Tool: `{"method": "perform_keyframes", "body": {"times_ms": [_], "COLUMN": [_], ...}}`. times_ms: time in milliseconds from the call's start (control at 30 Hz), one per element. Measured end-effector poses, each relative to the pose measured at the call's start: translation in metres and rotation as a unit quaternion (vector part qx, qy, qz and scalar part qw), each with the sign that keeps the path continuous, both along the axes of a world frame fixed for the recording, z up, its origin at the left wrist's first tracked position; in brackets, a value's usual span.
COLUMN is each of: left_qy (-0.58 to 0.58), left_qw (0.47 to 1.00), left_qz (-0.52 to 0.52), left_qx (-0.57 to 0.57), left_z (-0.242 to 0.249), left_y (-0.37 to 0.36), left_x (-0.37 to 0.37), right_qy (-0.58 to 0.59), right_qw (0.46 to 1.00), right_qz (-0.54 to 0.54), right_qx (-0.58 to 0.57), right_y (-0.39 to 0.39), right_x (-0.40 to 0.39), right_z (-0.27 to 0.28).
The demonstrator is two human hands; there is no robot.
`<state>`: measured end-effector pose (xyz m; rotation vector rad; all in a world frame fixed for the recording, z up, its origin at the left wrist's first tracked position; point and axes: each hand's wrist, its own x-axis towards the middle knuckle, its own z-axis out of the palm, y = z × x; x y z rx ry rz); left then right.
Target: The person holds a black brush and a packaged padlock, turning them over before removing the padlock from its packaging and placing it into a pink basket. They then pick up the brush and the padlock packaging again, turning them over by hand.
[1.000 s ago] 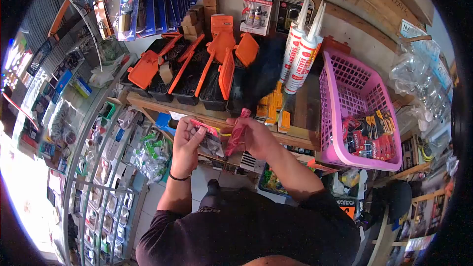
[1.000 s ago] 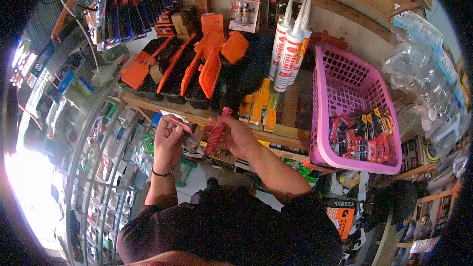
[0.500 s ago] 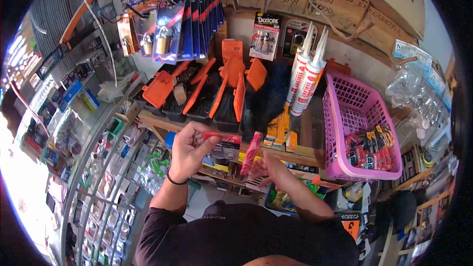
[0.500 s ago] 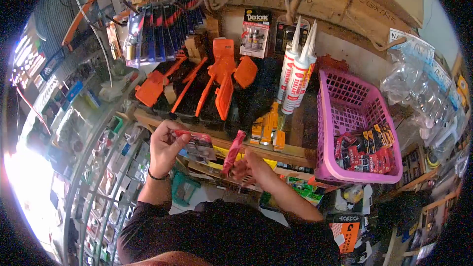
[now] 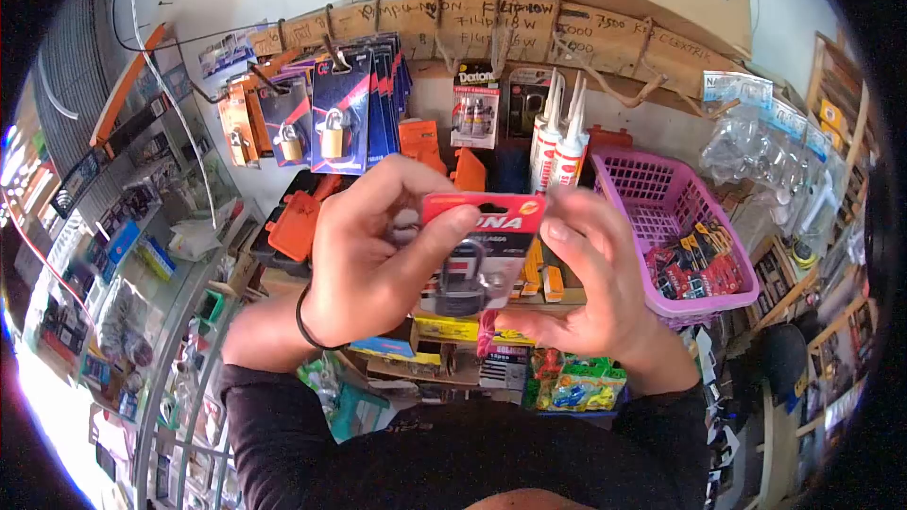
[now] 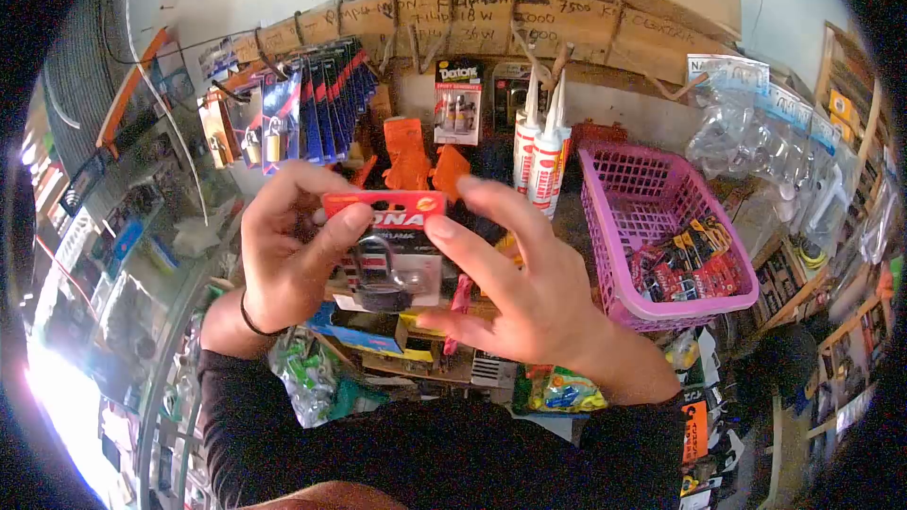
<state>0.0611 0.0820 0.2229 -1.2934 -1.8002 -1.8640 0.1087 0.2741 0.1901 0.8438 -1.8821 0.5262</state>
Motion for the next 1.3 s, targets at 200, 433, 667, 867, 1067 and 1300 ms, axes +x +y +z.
{"method": "perform_keyframes", "body": {"times_ms": [200, 433, 667, 867, 1067, 1300], "left_qy": [0.054, -0.004, -0.036, 0.440, 0.424, 0.430], "left_qw": [0.998, 0.999, 0.996, 0.874, 0.859, 0.837], "left_qz": [0.002, -0.021, -0.063, 0.169, 0.183, 0.267], "left_qx": [-0.029, -0.030, -0.045, -0.119, -0.218, -0.210], "left_z": [0.018, 0.034, 0.044, 0.069, 0.080, 0.086], "left_y": [0.017, 0.021, 0.025, 0.001, 0.002, -0.010], "left_x": [-0.019, -0.028, -0.031, -0.035, -0.050, -0.047], "right_qy": [-0.040, 0.068, 0.019, 0.066, 0.041, 0.034], "right_qw": [0.993, 0.974, 0.963, 0.956, 0.956, 0.956], "right_qz": [-0.078, -0.173, -0.214, -0.228, -0.231, -0.233], "right_qx": [0.080, 0.128, 0.161, 0.173, 0.178, 0.176], "right_y": [-0.011, -0.006, -0.007, -0.003, -0.007, -0.001], "right_x": [0.007, -0.003, 0.002, -0.001, -0.006, -0.006], "right_z": [0.032, 0.041, 0.053, 0.059, 0.057, 0.054]}}
